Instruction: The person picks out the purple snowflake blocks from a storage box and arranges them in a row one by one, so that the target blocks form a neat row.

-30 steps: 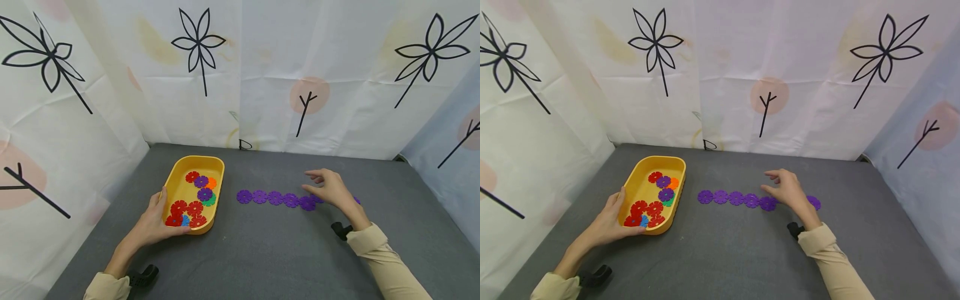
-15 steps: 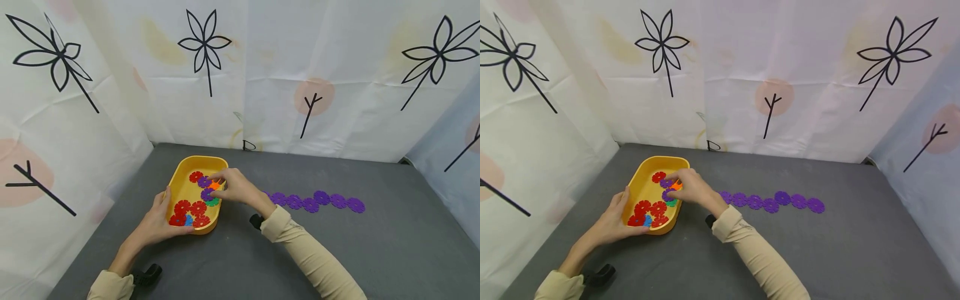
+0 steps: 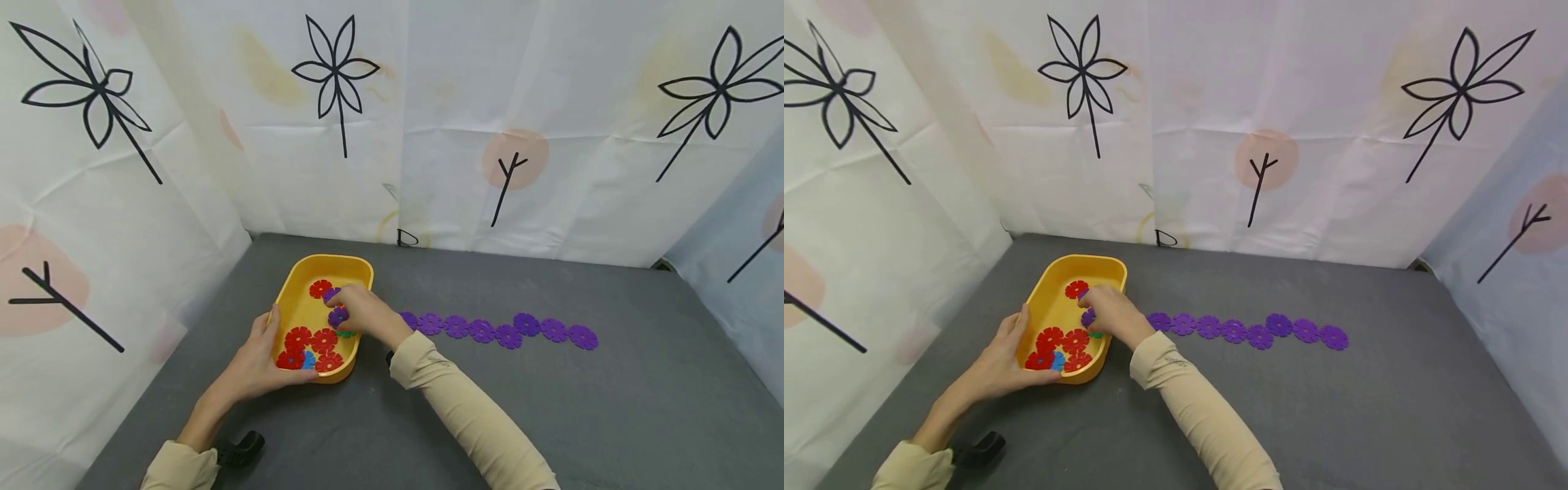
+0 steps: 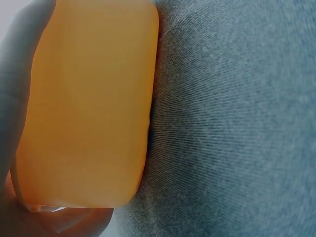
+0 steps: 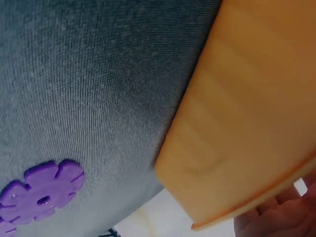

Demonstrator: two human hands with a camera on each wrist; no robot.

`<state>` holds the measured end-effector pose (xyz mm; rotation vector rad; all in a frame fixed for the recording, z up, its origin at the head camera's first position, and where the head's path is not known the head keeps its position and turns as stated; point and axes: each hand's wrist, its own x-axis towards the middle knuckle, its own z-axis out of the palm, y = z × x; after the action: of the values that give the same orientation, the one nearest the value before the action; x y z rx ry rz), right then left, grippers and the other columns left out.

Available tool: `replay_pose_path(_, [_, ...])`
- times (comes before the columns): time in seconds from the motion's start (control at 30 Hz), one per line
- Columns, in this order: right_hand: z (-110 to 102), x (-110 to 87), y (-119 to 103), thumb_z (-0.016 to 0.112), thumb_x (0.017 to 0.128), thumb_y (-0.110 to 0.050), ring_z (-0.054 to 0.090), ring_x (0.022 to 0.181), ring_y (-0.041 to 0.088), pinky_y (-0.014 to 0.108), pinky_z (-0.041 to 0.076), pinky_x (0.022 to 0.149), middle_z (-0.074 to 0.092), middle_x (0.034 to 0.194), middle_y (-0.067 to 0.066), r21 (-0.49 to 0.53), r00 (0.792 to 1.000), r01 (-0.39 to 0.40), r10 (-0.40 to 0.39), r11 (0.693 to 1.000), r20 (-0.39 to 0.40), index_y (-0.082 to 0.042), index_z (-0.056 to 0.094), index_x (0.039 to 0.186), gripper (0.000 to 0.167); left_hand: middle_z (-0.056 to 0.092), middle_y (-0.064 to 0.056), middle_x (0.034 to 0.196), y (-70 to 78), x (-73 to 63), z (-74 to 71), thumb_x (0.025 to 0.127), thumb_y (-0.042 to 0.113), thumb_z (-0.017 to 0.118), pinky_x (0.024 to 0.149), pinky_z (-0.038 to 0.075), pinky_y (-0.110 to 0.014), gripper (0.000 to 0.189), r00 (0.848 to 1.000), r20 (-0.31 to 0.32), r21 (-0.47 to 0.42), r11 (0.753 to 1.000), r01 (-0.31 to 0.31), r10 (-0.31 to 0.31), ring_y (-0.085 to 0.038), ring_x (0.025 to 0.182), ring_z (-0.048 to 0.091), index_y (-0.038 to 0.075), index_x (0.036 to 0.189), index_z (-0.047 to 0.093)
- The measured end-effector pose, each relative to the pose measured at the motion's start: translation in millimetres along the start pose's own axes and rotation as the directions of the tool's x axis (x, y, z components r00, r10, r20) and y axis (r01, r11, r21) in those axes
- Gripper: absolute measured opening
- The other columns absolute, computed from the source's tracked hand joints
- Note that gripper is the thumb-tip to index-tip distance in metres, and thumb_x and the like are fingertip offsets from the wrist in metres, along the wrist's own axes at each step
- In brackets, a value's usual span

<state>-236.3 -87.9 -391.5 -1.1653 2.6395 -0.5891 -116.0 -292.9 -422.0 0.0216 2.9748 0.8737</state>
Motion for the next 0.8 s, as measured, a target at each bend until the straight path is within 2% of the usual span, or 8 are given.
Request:
replay_pose_path(0.13, [3.8, 2.4, -2.9, 0.086, 0.083, -0.015, 0.065, 0.120, 0.020, 0.029, 0.054, 0.105, 0.073, 0.127, 0.005, -0.102, 0.999, -0.032, 0.032, 0.994, 0.003, -0.011, 0.074, 0.125, 0.044, 0.019, -0.026, 0.158, 0.4, 0.0, 0.1, 0.071, 0.066, 0.083, 0.106, 0.048, -0.062, 0.140, 1.000, -0.002, 0.002, 1.000, -0.007, 0.007, -0.045, 0.130, 0.047, -0.001, 0.163, 0.000])
replay_pose_path(0.33, [6.1, 5.2, -10.8, 0.088, 0.082, -0.021, 0.069, 0.099, 0.015, 0.027, 0.058, 0.090, 0.077, 0.110, 0.001, -0.252, 0.998, -0.061, 0.066, 0.966, 0.014, -0.015, 0.079, 0.113, 0.033, 0.019, -0.026, 0.158, 1.3, -0.3, -0.7, 0.071, 0.065, 0.083, 0.105, 0.049, -0.061, 0.141, 1.000, 0.003, 0.000, 1.000, 0.005, -0.005, -0.045, 0.130, 0.046, 0.000, 0.163, -0.001])
replay_pose_path(0.57, [11.0, 8.8, -15.1, 0.084, 0.085, -0.018, 0.067, 0.085, 0.013, 0.026, 0.057, 0.082, 0.078, 0.103, -0.001, -0.299, 0.990, -0.136, 0.136, 0.945, -0.019, -0.019, 0.079, 0.110, 0.025, 0.019, -0.026, 0.158, 2.6, -1.2, -1.8, 0.071, 0.065, 0.083, 0.105, 0.050, -0.061, 0.140, 1.000, 0.002, -0.001, 1.000, 0.006, -0.006, -0.045, 0.131, 0.045, 0.000, 0.163, 0.000])
replay_pose_path(0.67, [12.5, 9.6, -15.2, 0.083, 0.085, -0.017, 0.066, 0.086, 0.013, 0.029, 0.055, 0.084, 0.078, 0.104, -0.001, -0.315, 0.989, -0.145, 0.144, 0.938, -0.028, -0.021, 0.079, 0.112, 0.028, 0.019, -0.026, 0.158, 3.5, -1.5, -2.3, 0.071, 0.063, 0.084, 0.105, 0.050, -0.061, 0.140, 1.000, 0.004, -0.006, 1.000, 0.012, -0.012, -0.045, 0.131, 0.045, 0.000, 0.163, 0.000])
replay_pose_path(0.8, [13.2, 9.5, -16.3, 0.082, 0.086, -0.020, 0.065, 0.096, 0.014, 0.031, 0.051, 0.090, 0.076, 0.110, -0.001, -0.349, 0.987, -0.153, 0.162, 0.925, -0.004, -0.023, 0.077, 0.118, 0.033, 0.018, -0.026, 0.158, 3.9, -1.4, -1.5, 0.071, 0.063, 0.084, 0.106, 0.049, -0.062, 0.140, 1.000, 0.010, -0.013, 1.000, 0.024, -0.024, -0.046, 0.132, 0.044, 0.001, 0.163, -0.001])
